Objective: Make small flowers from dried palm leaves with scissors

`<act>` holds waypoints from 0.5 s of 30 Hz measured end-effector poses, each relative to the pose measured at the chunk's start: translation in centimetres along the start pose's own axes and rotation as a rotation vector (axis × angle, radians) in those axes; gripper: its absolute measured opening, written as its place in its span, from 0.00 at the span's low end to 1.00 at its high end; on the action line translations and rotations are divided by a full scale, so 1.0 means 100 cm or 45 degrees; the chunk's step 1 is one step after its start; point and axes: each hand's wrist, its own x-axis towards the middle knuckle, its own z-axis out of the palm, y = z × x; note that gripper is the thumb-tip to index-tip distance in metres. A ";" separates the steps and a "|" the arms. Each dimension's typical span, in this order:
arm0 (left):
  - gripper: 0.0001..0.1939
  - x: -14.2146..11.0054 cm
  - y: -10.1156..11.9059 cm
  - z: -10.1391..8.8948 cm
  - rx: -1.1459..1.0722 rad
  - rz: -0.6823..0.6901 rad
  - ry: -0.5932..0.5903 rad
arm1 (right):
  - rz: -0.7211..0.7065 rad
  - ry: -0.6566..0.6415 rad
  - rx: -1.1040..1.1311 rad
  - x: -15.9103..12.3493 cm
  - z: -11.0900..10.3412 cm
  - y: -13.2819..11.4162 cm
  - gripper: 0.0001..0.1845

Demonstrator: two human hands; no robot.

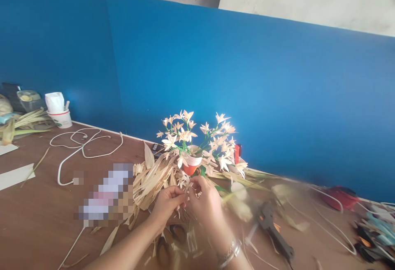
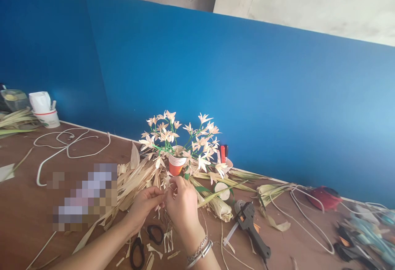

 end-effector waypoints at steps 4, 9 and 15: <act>0.13 0.001 -0.001 0.000 0.027 0.008 0.012 | 0.027 0.004 0.039 0.000 -0.001 -0.003 0.09; 0.13 0.002 -0.001 -0.002 0.050 0.069 0.065 | -0.001 0.015 0.150 0.000 -0.013 -0.009 0.09; 0.11 0.002 0.002 -0.002 0.079 0.196 0.099 | 0.318 -0.090 0.567 0.005 -0.024 -0.009 0.17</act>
